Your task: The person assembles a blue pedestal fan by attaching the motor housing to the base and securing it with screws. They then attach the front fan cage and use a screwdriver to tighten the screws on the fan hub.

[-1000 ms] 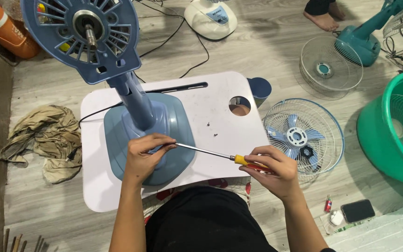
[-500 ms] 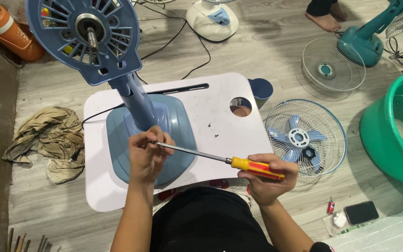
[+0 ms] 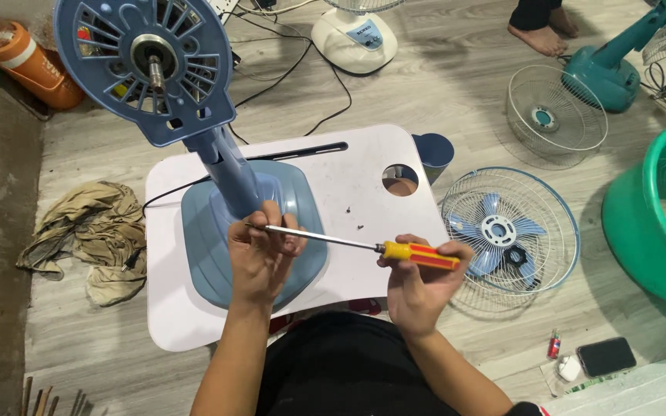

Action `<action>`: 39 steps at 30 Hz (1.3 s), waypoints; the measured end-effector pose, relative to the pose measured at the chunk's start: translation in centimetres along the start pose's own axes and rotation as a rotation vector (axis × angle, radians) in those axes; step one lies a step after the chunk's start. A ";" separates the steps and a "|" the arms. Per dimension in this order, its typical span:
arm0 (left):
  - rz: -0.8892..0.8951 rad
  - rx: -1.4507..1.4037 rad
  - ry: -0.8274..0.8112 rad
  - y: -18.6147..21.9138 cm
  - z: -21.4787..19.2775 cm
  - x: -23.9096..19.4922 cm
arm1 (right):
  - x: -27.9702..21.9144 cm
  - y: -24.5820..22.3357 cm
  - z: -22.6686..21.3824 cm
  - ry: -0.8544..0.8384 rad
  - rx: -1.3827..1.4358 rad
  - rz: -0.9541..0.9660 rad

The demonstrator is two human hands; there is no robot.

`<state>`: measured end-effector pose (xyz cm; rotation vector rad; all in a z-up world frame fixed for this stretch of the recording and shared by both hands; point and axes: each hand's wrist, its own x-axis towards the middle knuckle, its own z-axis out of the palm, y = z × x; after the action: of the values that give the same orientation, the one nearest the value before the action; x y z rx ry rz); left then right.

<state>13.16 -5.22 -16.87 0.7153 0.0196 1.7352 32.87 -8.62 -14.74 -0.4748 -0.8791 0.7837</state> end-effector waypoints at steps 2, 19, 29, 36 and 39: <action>0.030 0.073 -0.005 0.0 0.5 0.5 | 0.3 0.3 -0.5 0.028 0.206 0.221; 0.465 1.115 0.176 7.6 -4.5 2.0 | 1.6 0.7 -1.5 0.155 0.372 0.477; -0.119 1.335 0.170 6.5 -4.0 8.5 | 2.5 0.2 -1.8 0.177 0.363 0.457; 0.184 1.460 0.171 5.7 -4.0 8.5 | 3.3 0.0 -2.2 0.163 0.347 0.414; 0.300 1.587 0.205 5.3 -2.5 7.9 | 3.8 -0.4 -2.0 0.151 0.343 0.376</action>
<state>6.40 1.05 -13.36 1.6755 1.6296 1.8277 36.16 -6.07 -13.73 -0.3921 -0.5034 1.2023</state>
